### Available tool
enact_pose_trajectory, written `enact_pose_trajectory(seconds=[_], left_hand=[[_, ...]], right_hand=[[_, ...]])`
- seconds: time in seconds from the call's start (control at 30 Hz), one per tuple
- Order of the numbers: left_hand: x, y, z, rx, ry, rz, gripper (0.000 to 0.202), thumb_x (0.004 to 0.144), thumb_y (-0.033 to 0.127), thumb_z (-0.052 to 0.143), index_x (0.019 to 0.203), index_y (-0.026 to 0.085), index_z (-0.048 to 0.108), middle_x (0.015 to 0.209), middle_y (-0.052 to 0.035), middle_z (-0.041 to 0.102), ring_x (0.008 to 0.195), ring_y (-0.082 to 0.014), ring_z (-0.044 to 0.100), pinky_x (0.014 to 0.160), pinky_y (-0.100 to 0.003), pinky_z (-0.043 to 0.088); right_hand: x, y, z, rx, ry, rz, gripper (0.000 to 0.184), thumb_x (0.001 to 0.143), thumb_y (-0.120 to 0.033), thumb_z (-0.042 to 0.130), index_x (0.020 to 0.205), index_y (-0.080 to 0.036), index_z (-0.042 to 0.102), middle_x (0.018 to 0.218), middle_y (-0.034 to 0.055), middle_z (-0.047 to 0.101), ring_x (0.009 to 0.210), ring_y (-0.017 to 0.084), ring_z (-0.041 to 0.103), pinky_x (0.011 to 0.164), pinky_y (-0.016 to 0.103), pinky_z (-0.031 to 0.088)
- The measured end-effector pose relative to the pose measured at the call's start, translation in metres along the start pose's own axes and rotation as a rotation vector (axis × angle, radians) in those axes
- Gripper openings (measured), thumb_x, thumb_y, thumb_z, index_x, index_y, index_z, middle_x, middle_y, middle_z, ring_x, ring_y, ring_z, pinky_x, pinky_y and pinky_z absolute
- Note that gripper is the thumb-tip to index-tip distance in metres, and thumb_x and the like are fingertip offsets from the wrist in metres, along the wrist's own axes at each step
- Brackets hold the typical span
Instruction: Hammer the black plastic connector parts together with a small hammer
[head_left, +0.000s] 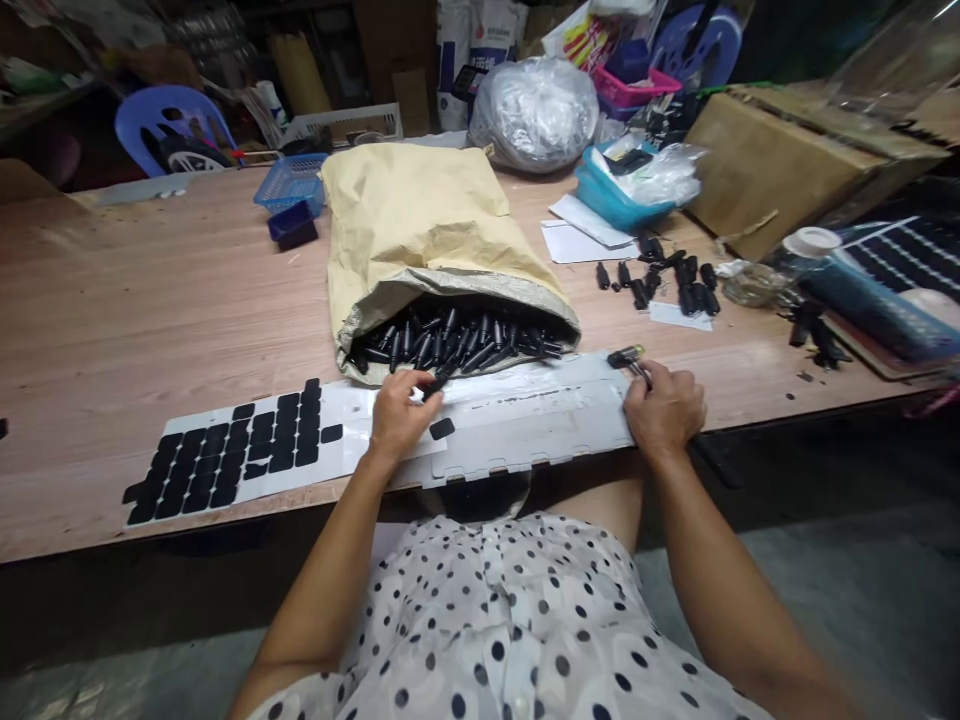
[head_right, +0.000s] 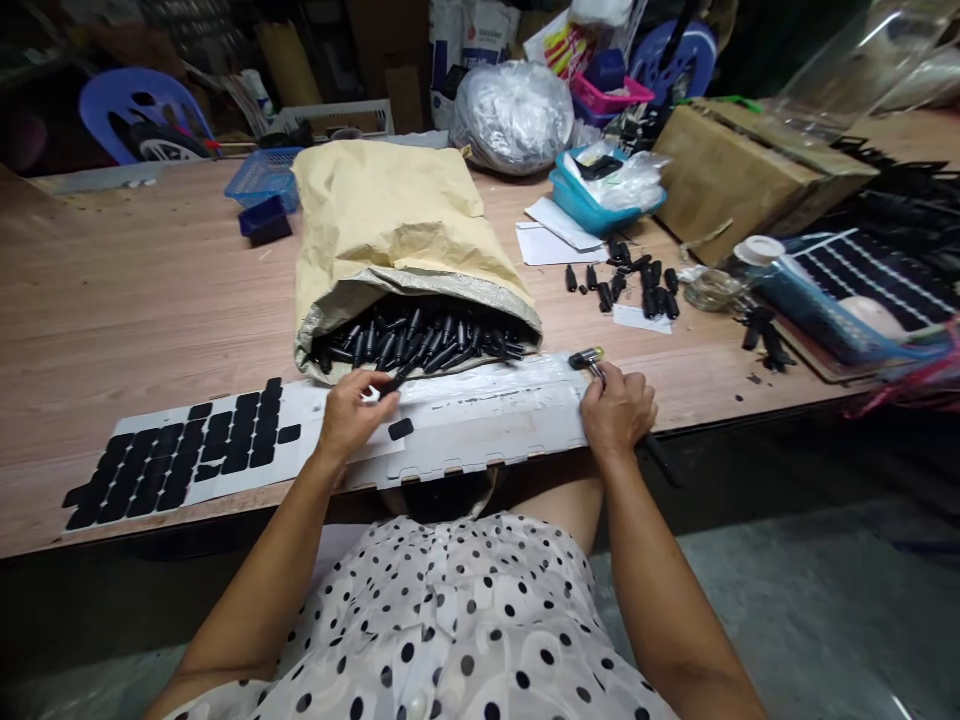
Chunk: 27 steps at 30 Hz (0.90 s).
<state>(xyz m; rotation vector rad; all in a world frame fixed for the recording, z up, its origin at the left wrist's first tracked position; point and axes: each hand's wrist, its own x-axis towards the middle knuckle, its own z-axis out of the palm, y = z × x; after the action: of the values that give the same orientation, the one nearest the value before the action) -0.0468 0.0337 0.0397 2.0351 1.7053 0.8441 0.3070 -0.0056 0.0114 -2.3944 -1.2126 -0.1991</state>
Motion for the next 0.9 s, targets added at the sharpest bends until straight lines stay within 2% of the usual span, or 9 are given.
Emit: enact_pose_trajectory(seconds=[0.1,0.17,0.3,0.47,0.57,0.7,0.77,0.9], left_hand=[[-0.008,0.027,0.022,-0.09,-0.214,0.131,0.013,0.079,0.022,0.079,0.092,0.025,0.076,0.09,-0.0016,0.072,0.093,-0.0233,0.061,0.086,-0.037,0.051],[-0.009,0.038,0.037,-0.1,-0.299,0.152,0.012,0.08,0.023,0.079,0.092,0.025,0.077,0.089,-0.002,0.071,0.096,-0.0242,0.06,0.088,-0.039,0.051],[-0.008,0.041,0.052,-0.102,-0.32,0.117,0.015,0.08,0.022,0.08,0.095,0.025,0.079,0.092,-0.0029,0.071,0.098,-0.0255,0.059,0.092,-0.042,0.05],[-0.01,0.037,0.054,-0.128,-0.299,0.102,0.019,0.079,0.025,0.081,0.099,0.026,0.081,0.091,-0.0034,0.069,0.098,-0.0259,0.057,0.092,-0.043,0.049],[-0.01,0.037,0.055,-0.143,-0.301,0.102,0.016,0.081,0.026,0.079,0.097,0.027,0.082,0.088,-0.0031,0.067,0.096,-0.0256,0.056,0.091,-0.042,0.049],[-0.008,0.036,0.054,-0.156,-0.318,0.092,0.018,0.08,0.026,0.08,0.097,0.027,0.083,0.084,-0.0026,0.065,0.095,-0.0253,0.056,0.091,-0.042,0.049],[-0.007,0.036,0.054,-0.17,-0.335,0.092,0.019,0.079,0.026,0.08,0.097,0.028,0.083,0.083,-0.0024,0.064,0.095,-0.0251,0.056,0.091,-0.042,0.049],[-0.006,0.037,0.053,-0.187,-0.365,0.093,0.019,0.079,0.025,0.079,0.097,0.03,0.084,0.084,-0.0018,0.064,0.095,-0.0244,0.055,0.093,-0.042,0.049]], right_hand=[[-0.001,0.001,0.003,0.013,0.038,-0.002,0.034,0.09,-0.024,0.053,0.113,-0.02,0.078,0.099,0.0132,0.062,0.086,0.025,0.049,0.068,0.034,0.026],[-0.001,0.002,0.006,0.019,0.055,-0.005,0.034,0.09,-0.024,0.053,0.112,-0.02,0.078,0.098,0.0132,0.062,0.085,0.025,0.05,0.068,0.034,0.026],[0.003,0.011,0.011,0.048,0.061,-0.027,0.035,0.089,-0.026,0.053,0.113,-0.019,0.078,0.097,0.0135,0.062,0.083,0.025,0.05,0.068,0.035,0.03],[0.006,0.016,0.002,0.179,0.026,-0.062,0.034,0.088,-0.027,0.051,0.108,-0.02,0.077,0.087,0.0113,0.062,0.082,0.027,0.053,0.071,0.039,0.041],[-0.011,0.0,-0.016,0.366,0.06,-0.195,0.033,0.094,-0.031,0.047,0.112,-0.021,0.072,0.095,0.011,0.066,0.09,0.027,0.059,0.081,0.042,0.048],[-0.054,-0.034,-0.038,0.629,-0.15,-0.426,0.031,0.101,-0.038,0.045,0.116,-0.024,0.069,0.102,0.0086,0.07,0.095,0.024,0.065,0.085,0.039,0.054],[-0.075,-0.049,-0.042,0.685,-0.221,-0.513,0.031,0.102,-0.037,0.046,0.12,-0.024,0.069,0.1,0.0076,0.07,0.092,0.022,0.066,0.084,0.036,0.056],[-0.099,-0.063,-0.039,0.698,-0.267,-0.617,0.037,0.105,-0.034,0.044,0.132,-0.025,0.067,0.092,0.005,0.067,0.083,0.019,0.065,0.079,0.032,0.056]])
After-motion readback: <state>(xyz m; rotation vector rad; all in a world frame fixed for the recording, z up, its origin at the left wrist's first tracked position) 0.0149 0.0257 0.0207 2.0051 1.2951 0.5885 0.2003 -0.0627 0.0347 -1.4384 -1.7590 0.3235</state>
